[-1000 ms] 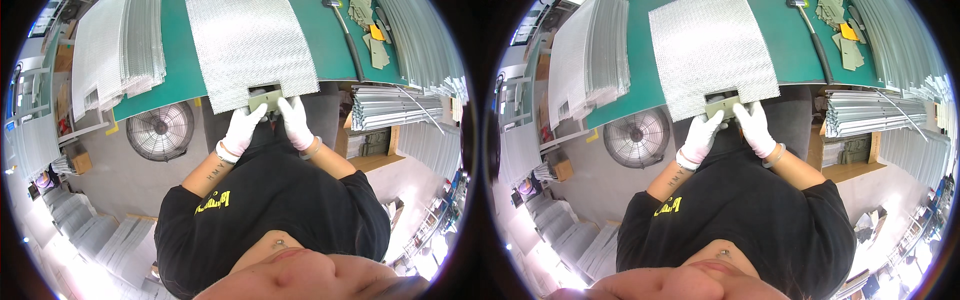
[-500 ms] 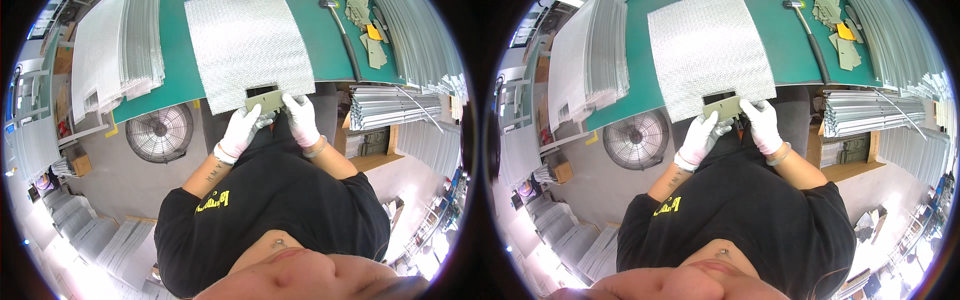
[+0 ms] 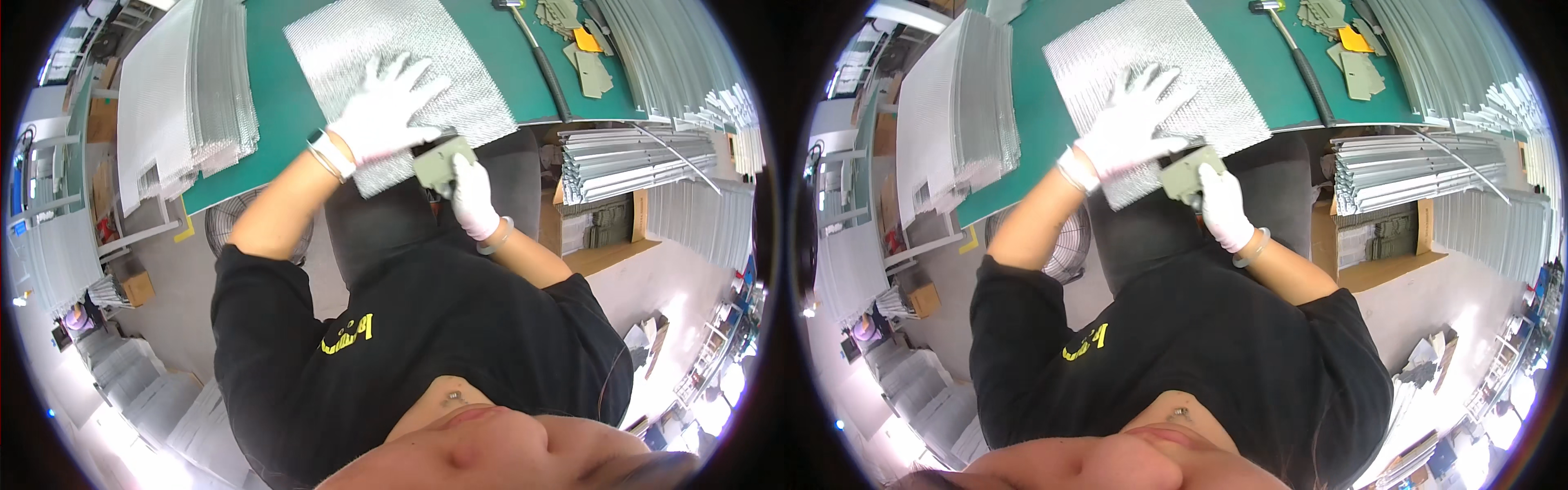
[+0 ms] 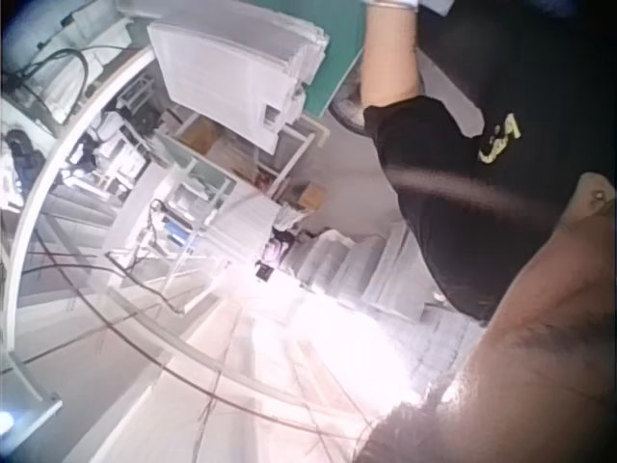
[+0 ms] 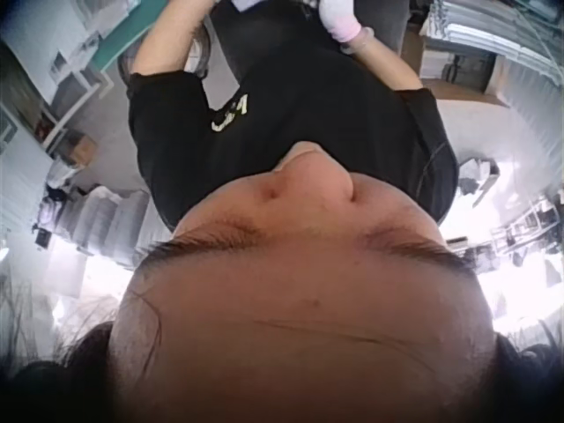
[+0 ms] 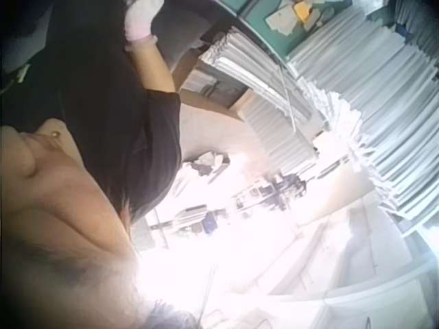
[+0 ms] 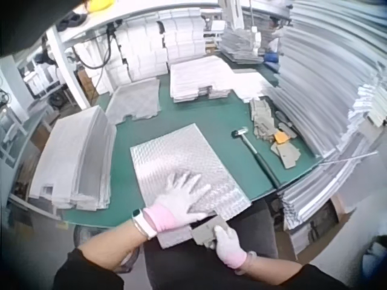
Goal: The person assembles a metal frame by placing a mesh screen onto a metal frame, securing it with a plastic clip, and fastening it with a power drill. The person then places a protective foam sheet over the mesh and secures it with a hammer. The process is repeated for multiple units.
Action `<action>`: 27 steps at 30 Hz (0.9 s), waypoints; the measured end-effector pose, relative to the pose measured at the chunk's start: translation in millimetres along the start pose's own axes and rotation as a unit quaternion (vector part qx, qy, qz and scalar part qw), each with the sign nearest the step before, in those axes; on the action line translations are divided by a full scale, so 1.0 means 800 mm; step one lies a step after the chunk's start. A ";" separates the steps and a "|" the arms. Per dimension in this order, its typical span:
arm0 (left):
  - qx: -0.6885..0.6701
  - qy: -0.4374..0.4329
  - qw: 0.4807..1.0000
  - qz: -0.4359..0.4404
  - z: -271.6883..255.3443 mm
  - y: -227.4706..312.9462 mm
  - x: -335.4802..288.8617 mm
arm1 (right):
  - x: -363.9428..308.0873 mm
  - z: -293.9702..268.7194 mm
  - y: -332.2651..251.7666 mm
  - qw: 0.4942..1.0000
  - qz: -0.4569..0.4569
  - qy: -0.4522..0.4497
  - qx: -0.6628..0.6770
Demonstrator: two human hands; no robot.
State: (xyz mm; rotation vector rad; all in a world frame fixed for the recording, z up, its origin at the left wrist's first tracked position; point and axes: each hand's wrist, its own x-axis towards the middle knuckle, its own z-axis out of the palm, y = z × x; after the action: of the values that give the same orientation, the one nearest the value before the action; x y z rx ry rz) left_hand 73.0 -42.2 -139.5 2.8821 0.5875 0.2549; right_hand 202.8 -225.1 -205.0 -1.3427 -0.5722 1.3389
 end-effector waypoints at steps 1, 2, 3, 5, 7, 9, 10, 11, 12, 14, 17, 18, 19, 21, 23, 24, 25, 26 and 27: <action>0.023 0.010 1.000 -0.012 0.006 0.025 -0.002 | -0.009 -0.002 0.006 0.997 -0.037 0.051 0.053; 0.019 0.014 1.000 -0.021 0.014 0.043 -0.004 | -0.018 -0.003 0.015 0.987 -0.074 0.101 0.103; 0.020 0.017 0.999 -0.034 0.018 0.061 -0.005 | -0.018 -0.013 0.034 0.977 -0.103 0.145 0.115; 0.018 0.020 0.998 -0.059 0.023 0.082 -0.007 | -0.019 -0.015 0.034 0.973 -0.111 0.161 0.123; 0.023 0.025 0.996 -0.077 0.022 0.083 -0.006 | -0.010 -0.021 0.026 0.980 -0.123 0.126 0.089; 0.021 0.025 0.995 -0.090 0.023 0.084 -0.005 | -0.007 -0.022 0.025 0.976 -0.127 0.129 0.118; 0.021 0.024 0.995 -0.090 0.021 0.083 -0.005 | -0.008 -0.018 0.020 0.975 -0.125 0.131 0.132; 0.021 0.022 0.995 -0.090 0.020 0.082 -0.005 | -0.011 -0.018 0.018 0.976 -0.121 0.143 0.115; 0.021 0.020 0.995 -0.090 0.020 0.082 -0.005 | -0.015 -0.018 0.016 0.976 -0.117 0.154 0.099; 0.018 0.024 0.996 -0.088 0.021 0.082 -0.006 | -0.020 -0.014 0.014 0.974 -0.108 0.172 0.100; 0.023 0.025 0.995 -0.089 0.021 0.084 -0.006 | -0.022 -0.004 0.011 0.967 -0.087 0.202 0.130; 0.026 0.024 0.995 -0.090 0.022 0.085 -0.005 | -0.020 0.001 0.009 0.965 -0.074 0.215 0.128; 0.033 0.028 0.995 -0.090 0.022 0.085 -0.005 | -0.016 0.002 0.007 0.964 -0.062 0.228 0.125; 0.048 0.036 0.994 -0.088 0.022 0.085 -0.005 | -0.003 -0.006 0.023 0.968 -0.085 0.224 0.080; 0.052 0.036 0.994 -0.088 0.022 0.085 -0.005 | 0.005 -0.012 0.016 0.975 -0.134 0.154 0.083; 0.054 0.037 0.994 -0.088 0.022 0.085 -0.005 | 0.008 -0.019 0.011 0.984 -0.109 0.123 0.070; 0.055 0.033 0.994 -0.090 0.022 0.085 -0.004 | 0.012 -0.026 0.005 0.991 -0.085 0.092 0.056; 0.057 0.030 0.994 -0.093 0.022 0.085 -0.004 | 0.014 -0.030 -0.001 0.995 -0.060 0.060 0.042; 0.058 0.027 0.993 -0.095 0.021 0.085 -0.004 | 0.015 -0.030 -0.006 0.996 -0.053 0.054 0.050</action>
State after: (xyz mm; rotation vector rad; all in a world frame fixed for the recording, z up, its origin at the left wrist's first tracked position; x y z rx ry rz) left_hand 99.0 -107.6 -141.6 2.9104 0.9089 0.2799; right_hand 228.7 -221.3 -210.9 -1.2765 -0.4901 1.1860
